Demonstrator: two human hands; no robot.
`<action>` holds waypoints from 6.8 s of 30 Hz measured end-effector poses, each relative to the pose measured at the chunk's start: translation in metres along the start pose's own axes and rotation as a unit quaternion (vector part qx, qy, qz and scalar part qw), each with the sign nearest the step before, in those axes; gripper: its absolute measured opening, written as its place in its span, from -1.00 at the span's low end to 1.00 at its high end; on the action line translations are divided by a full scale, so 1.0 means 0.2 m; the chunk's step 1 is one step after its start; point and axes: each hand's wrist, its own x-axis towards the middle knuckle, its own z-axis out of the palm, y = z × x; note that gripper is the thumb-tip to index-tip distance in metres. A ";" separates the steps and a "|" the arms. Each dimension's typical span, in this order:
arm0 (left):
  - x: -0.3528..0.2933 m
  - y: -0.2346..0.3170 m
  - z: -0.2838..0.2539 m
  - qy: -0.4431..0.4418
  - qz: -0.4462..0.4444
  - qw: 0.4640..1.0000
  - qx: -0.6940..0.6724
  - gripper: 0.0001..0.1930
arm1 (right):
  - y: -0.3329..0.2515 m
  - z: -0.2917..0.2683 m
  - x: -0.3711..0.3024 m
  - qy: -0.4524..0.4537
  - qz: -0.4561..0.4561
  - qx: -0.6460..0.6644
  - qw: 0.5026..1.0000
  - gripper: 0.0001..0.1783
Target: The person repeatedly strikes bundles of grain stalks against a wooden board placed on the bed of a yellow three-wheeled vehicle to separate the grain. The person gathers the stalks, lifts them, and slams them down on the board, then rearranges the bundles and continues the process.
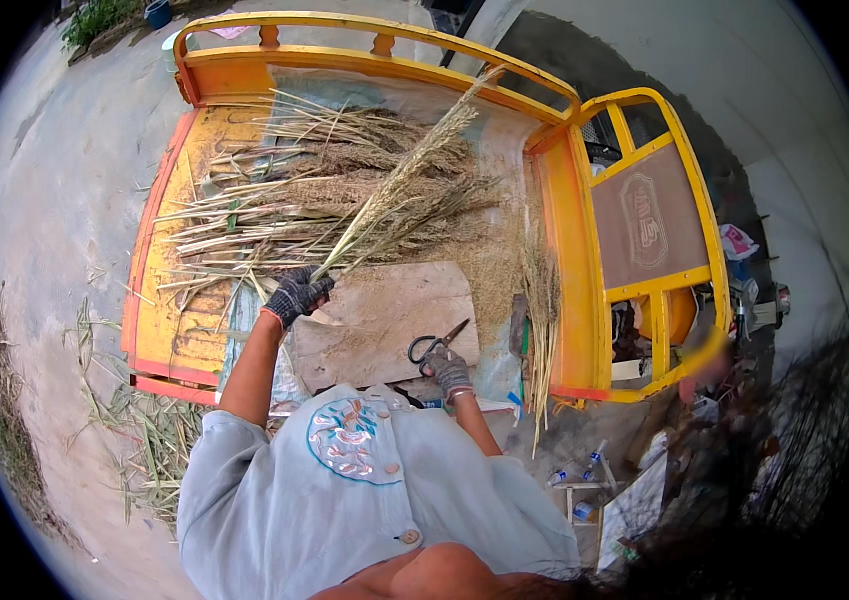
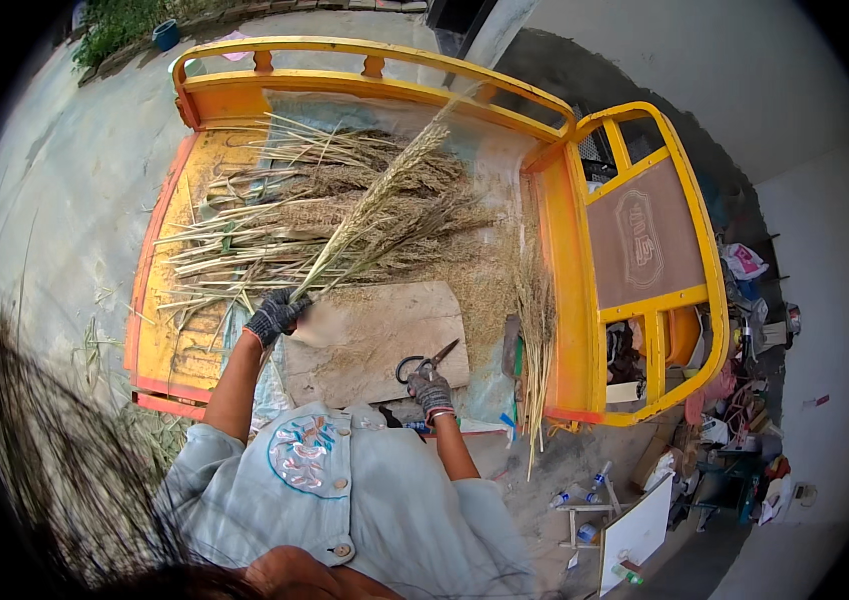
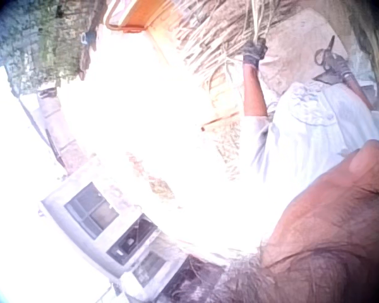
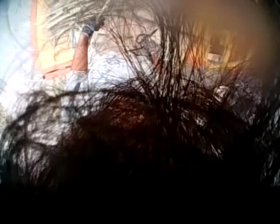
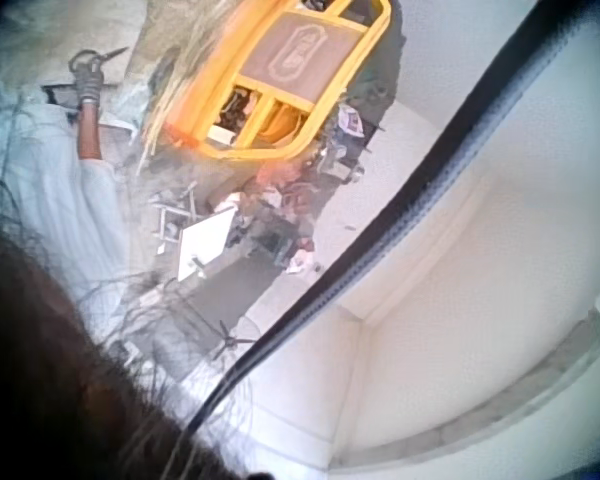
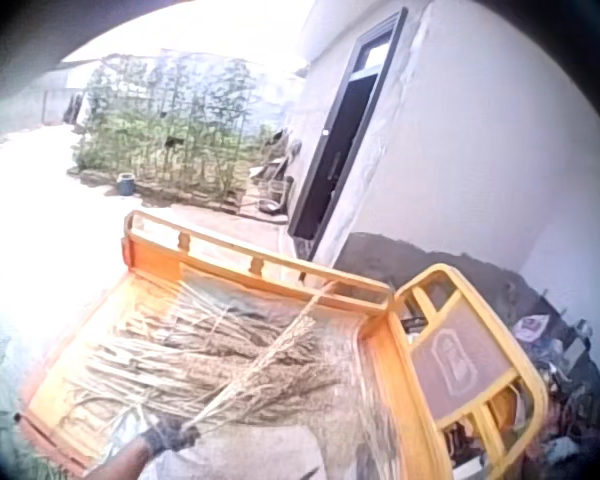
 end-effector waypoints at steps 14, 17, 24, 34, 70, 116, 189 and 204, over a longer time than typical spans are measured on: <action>-0.37 -0.14 0.04 -0.101 -0.019 0.994 -0.047 -0.78 | -0.98 0.24 -0.12 -0.121 0.040 0.534 0.836 -0.84; -0.40 -0.05 0.09 -0.040 -0.027 0.999 -0.008 -0.76 | -1.02 0.31 -0.14 -0.119 0.032 0.539 0.834 -0.84; -0.43 -0.16 0.22 0.051 0.015 0.989 -0.138 -0.84 | -1.00 0.41 -0.21 -0.100 0.012 0.582 0.807 -0.87; -0.50 -0.34 -0.04 0.055 -0.024 0.987 -0.148 -0.84 | -0.93 -0.01 0.06 0.099 0.075 0.708 0.696 -0.83; -0.59 -0.45 -0.04 0.185 0.228 0.882 0.368 -0.69 | -0.89 -0.35 0.22 0.072 0.052 0.671 0.736 -0.57; -1.69 -1.46 -0.78 0.315 -0.475 0.665 0.483 -0.62 | -0.94 -0.39 0.25 0.152 0.061 0.643 0.749 -0.70; 0.03 0.02 0.29 0.016 0.073 0.997 -0.011 -0.85 | -0.96 0.20 0.19 -0.030 0.115 0.603 0.789 -0.76; -0.27 -0.13 0.22 -0.018 0.054 0.997 -0.044 -0.87 | -0.97 0.00 -0.07 -0.029 0.041 0.690 0.723 -0.71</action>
